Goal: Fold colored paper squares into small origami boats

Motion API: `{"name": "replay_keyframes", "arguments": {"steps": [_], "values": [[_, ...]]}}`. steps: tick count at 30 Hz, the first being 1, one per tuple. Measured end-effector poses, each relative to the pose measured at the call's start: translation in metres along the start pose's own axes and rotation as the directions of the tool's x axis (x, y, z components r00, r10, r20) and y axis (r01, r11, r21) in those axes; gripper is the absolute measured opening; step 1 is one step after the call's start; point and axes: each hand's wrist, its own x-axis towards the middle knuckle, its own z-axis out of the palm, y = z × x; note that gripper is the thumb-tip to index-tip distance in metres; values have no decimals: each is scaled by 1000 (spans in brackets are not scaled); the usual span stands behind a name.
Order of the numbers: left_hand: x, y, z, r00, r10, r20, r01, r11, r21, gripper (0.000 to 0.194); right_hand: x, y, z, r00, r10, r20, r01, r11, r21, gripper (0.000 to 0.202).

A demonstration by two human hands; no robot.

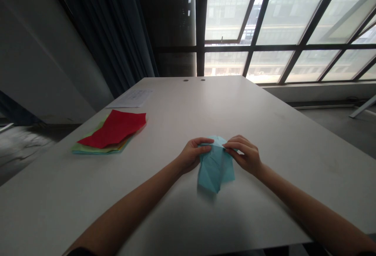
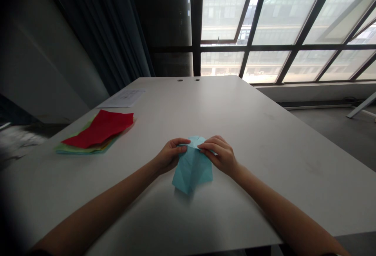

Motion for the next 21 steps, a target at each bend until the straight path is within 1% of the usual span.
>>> {"name": "replay_keyframes", "arguments": {"steps": [3, 6, 10, 13, 15, 17, 19, 21], "values": [[-1, 0, 0, 999, -14, 29, 14, 1000, -6, 23, 0, -1, 1, 1000, -29, 3, 29, 1000, -11, 25], [-2, 1, -1, 997, -40, 64, 41, 999, -9, 24, -1, -2, 1, 1000, -30, 6, 30, 999, -22, 24], [-2, 1, -1, 993, -84, 79, 84, 996, 3, 26, -1, -4, 2, 1000, -27, 7, 27, 999, -19, 22], [-2, -2, -1, 993, -73, 96, 70, 997, 28, 24, -1, -5, 2, 1000, -24, 2, 24, 999, -20, 21], [-1, -5, -1, 995, -1, 101, -5, 998, 64, 22, -1, -5, 2, 1000, -17, -4, 16, 1000, -25, 21], [0, -7, -1, 991, 113, 75, -124, 980, 156, 20, -1, -5, 2, 1000, -5, -8, 5, 999, -32, 21], [1, -9, -2, 974, 224, 24, -220, 927, 304, 19, -2, -5, 3, 1000, 8, -6, -8, 999, -37, 20], [0, -9, -3, 949, 314, -7, -275, 842, 465, 19, -2, -5, 3, 1000, 20, -4, -20, 999, -41, 21]]}}
